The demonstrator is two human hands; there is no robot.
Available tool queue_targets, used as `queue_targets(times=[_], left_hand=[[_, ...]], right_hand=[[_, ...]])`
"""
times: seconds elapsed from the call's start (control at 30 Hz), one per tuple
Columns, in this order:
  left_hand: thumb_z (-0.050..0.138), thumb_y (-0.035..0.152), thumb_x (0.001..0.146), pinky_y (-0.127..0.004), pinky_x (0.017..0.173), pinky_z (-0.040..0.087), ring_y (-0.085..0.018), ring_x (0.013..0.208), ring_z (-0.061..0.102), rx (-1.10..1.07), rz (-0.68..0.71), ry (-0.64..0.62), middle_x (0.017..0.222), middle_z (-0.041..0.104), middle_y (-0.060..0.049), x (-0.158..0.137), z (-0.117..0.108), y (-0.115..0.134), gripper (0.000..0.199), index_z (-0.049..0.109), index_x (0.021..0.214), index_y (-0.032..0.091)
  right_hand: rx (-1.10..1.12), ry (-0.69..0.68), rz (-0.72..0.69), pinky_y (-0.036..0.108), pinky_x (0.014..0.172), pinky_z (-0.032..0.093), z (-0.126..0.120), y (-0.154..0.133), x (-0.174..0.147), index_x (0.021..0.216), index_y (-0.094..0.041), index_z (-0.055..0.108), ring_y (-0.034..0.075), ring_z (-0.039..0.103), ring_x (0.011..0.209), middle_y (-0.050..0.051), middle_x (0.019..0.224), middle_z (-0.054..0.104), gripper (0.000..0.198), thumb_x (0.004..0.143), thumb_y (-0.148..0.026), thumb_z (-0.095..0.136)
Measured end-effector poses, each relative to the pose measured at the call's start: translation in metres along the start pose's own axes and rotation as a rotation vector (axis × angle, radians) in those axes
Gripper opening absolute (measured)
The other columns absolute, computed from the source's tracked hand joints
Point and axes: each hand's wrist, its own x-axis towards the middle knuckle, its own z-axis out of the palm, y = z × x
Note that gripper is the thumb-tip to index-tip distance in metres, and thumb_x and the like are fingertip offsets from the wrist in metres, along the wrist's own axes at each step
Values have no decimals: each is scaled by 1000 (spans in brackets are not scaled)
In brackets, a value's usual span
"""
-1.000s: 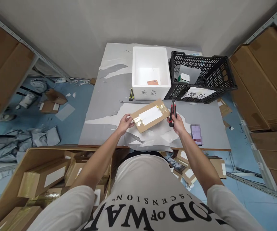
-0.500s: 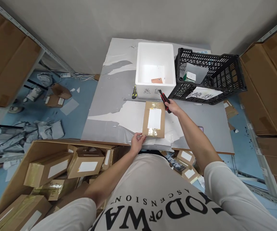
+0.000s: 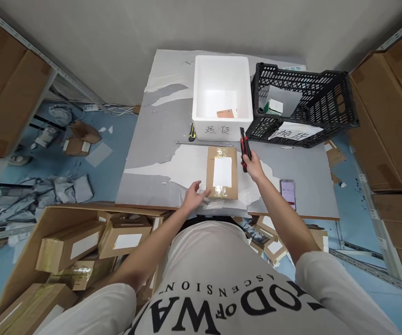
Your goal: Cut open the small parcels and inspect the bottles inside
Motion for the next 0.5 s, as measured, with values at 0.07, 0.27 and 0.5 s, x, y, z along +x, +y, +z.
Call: queue_targets(times=[0.07,0.27,0.5], left_hand=[[72,49,71,-42,107,39,-30,130,47,33,53,-49,145,44,-17,31,-3,22,69,51,129,18],[46,56,89,-43,110,34,-27,139,34,34,172,-236,151,37,-10,124,9,94,59,48,136,21],[40,65,88,-41,106,37,-26,132,43,12,-14,-332,138,52,-15,155,19,114,60,62,118,17]], right_hand=[[84,95,46,26,59,46,-5,9,-39,103,-23,53,12,56,70,0,89,61,38,77,-50,59],[485,206,367,33,70,55,9,35,-156,110,-31,52,20,61,102,3,123,59,48,71,-56,67],[657,229,479,44,71,60,38,39,-189,108,-42,48,22,62,109,-3,126,60,37,78,-60,59]])
